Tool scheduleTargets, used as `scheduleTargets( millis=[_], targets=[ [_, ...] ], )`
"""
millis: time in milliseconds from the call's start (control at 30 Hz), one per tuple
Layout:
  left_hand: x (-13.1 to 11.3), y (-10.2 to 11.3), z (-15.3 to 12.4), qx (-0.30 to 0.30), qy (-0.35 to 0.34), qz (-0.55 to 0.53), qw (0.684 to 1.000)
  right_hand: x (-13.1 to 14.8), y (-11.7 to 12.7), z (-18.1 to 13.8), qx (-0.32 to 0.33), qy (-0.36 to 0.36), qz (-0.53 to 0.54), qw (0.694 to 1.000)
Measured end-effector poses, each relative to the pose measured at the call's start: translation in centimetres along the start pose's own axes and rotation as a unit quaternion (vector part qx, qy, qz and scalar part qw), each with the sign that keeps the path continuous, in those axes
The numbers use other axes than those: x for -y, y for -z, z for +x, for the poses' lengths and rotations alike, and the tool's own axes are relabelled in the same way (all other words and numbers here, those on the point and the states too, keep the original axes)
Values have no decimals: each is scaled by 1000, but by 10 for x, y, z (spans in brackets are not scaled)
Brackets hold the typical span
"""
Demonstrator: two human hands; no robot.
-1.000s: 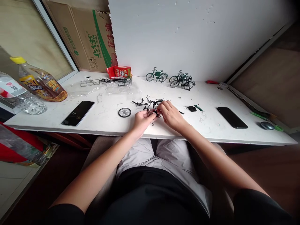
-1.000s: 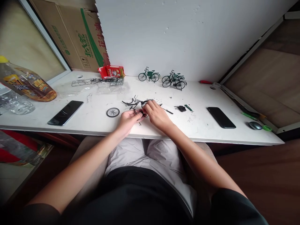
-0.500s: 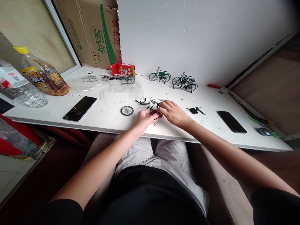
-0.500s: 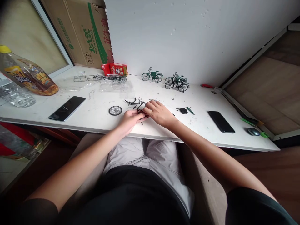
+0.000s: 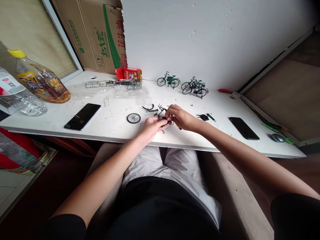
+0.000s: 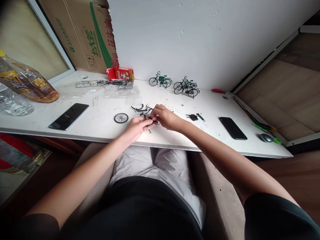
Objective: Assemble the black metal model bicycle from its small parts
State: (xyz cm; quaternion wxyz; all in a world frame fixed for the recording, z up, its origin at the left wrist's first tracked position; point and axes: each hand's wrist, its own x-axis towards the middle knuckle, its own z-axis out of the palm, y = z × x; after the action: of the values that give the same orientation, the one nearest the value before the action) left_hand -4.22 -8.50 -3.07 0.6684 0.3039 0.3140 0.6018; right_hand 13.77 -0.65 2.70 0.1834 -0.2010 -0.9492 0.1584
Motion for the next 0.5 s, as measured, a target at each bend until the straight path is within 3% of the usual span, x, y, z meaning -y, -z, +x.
scheduleTargets(
  millis=[200,500],
  targets=[
    [-1,1,1,2,9,-6,1000,-7,-4,-1,-10,-29,64,997],
    [-3,0,-1,1,16,-16,1000,-9,2,0,31,-70,87,993]
  ],
)
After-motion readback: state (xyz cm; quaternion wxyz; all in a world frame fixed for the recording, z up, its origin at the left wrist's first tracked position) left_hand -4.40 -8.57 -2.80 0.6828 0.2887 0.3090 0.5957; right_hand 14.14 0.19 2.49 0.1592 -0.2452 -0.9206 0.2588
